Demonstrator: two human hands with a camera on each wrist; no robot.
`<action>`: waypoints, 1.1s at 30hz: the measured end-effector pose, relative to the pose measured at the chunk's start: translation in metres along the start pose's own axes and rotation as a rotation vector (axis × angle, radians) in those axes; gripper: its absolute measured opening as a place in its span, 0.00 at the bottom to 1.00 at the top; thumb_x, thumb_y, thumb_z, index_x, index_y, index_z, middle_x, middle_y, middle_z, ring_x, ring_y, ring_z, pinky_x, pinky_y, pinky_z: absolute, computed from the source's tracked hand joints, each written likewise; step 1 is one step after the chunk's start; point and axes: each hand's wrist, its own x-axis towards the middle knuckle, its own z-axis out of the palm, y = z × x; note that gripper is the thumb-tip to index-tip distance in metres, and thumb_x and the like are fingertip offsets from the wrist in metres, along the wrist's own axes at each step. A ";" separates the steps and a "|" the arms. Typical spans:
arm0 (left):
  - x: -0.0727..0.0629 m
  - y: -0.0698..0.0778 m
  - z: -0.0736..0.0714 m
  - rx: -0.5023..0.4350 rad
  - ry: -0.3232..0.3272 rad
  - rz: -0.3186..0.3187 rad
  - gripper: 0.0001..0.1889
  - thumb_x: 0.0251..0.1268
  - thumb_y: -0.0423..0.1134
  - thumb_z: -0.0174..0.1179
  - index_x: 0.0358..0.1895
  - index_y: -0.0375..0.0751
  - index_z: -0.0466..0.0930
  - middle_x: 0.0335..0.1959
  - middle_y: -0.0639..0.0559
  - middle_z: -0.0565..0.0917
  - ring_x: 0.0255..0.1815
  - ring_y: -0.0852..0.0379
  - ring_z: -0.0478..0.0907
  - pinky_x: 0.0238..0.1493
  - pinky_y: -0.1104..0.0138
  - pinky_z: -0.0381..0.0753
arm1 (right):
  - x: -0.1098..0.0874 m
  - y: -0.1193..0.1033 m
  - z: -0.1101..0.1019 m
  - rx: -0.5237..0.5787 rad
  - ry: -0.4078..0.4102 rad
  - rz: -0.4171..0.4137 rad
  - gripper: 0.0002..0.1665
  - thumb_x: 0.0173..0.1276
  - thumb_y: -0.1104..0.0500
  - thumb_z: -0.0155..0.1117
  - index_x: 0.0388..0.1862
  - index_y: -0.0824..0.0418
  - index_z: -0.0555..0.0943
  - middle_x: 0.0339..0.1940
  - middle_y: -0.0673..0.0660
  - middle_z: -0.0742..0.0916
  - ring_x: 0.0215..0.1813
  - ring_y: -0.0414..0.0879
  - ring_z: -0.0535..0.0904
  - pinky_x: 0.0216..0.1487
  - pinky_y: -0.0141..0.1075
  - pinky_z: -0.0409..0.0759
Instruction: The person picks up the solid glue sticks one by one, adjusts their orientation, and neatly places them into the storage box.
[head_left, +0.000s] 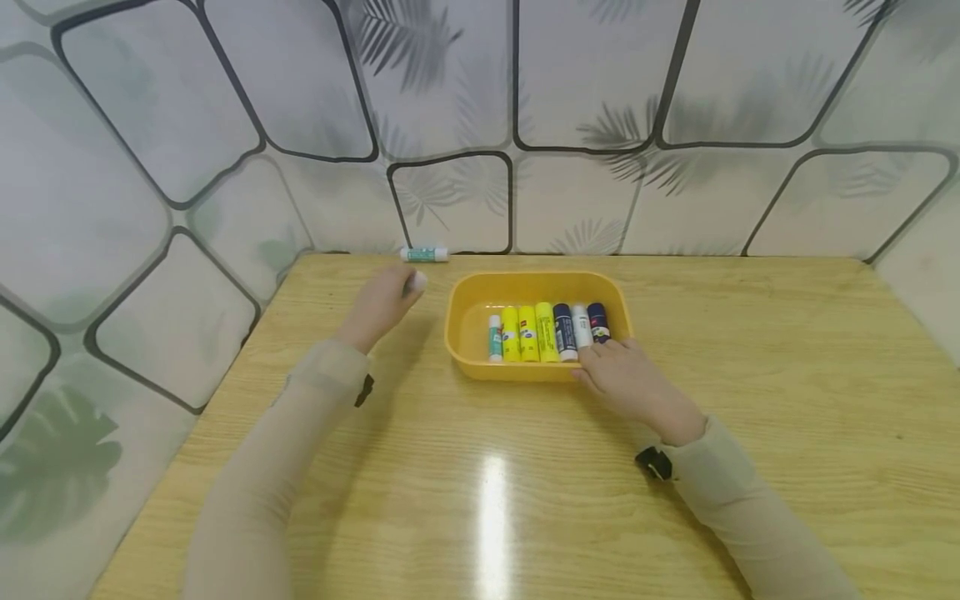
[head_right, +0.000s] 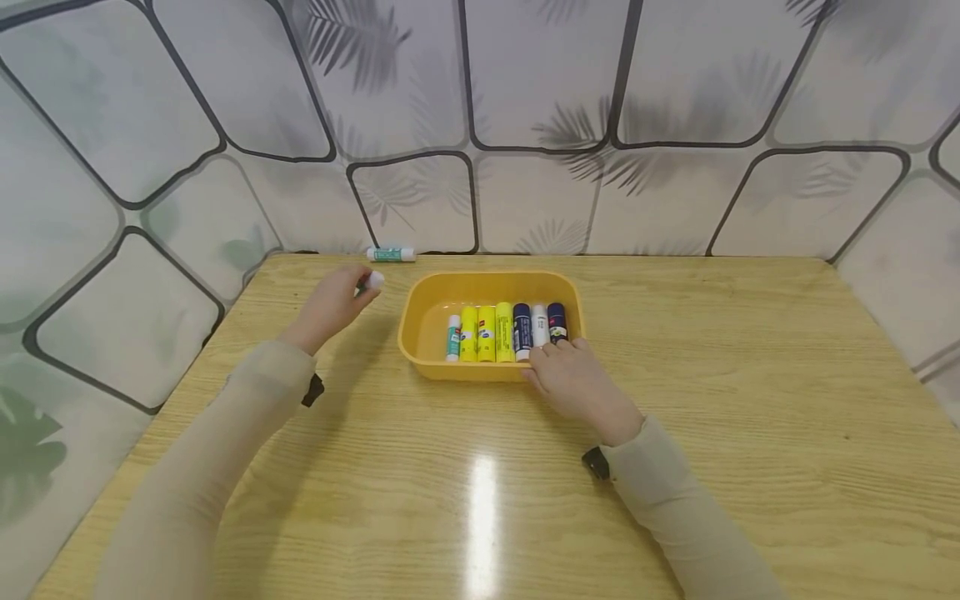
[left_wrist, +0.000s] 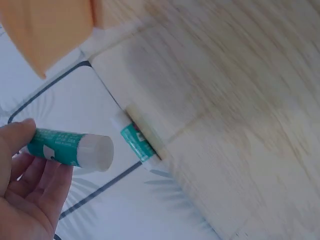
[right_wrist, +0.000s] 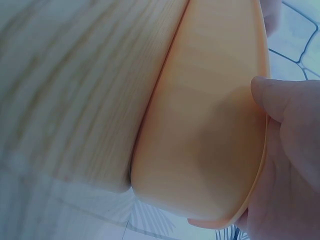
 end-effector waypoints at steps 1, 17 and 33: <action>0.001 0.001 0.000 -0.016 0.025 0.008 0.12 0.65 0.38 0.49 0.43 0.30 0.71 0.37 0.40 0.76 0.38 0.47 0.73 0.43 0.58 0.72 | 0.000 0.000 0.000 -0.001 0.001 0.001 0.11 0.67 0.53 0.50 0.29 0.58 0.68 0.26 0.53 0.76 0.33 0.50 0.71 0.34 0.41 0.61; 0.004 0.040 -0.007 -0.453 0.259 -0.009 0.14 0.61 0.37 0.55 0.46 0.31 0.71 0.42 0.42 0.77 0.44 0.50 0.74 0.46 0.64 0.72 | 0.000 0.001 0.001 -0.010 0.017 -0.001 0.11 0.67 0.53 0.50 0.29 0.59 0.68 0.26 0.54 0.77 0.33 0.51 0.71 0.33 0.41 0.61; 0.005 0.060 0.020 -0.385 0.052 -0.024 0.16 0.61 0.35 0.54 0.50 0.36 0.66 0.43 0.43 0.77 0.44 0.51 0.76 0.43 0.64 0.74 | 0.000 0.001 0.000 -0.017 0.013 -0.008 0.10 0.67 0.53 0.50 0.29 0.58 0.68 0.27 0.53 0.77 0.33 0.50 0.71 0.33 0.41 0.62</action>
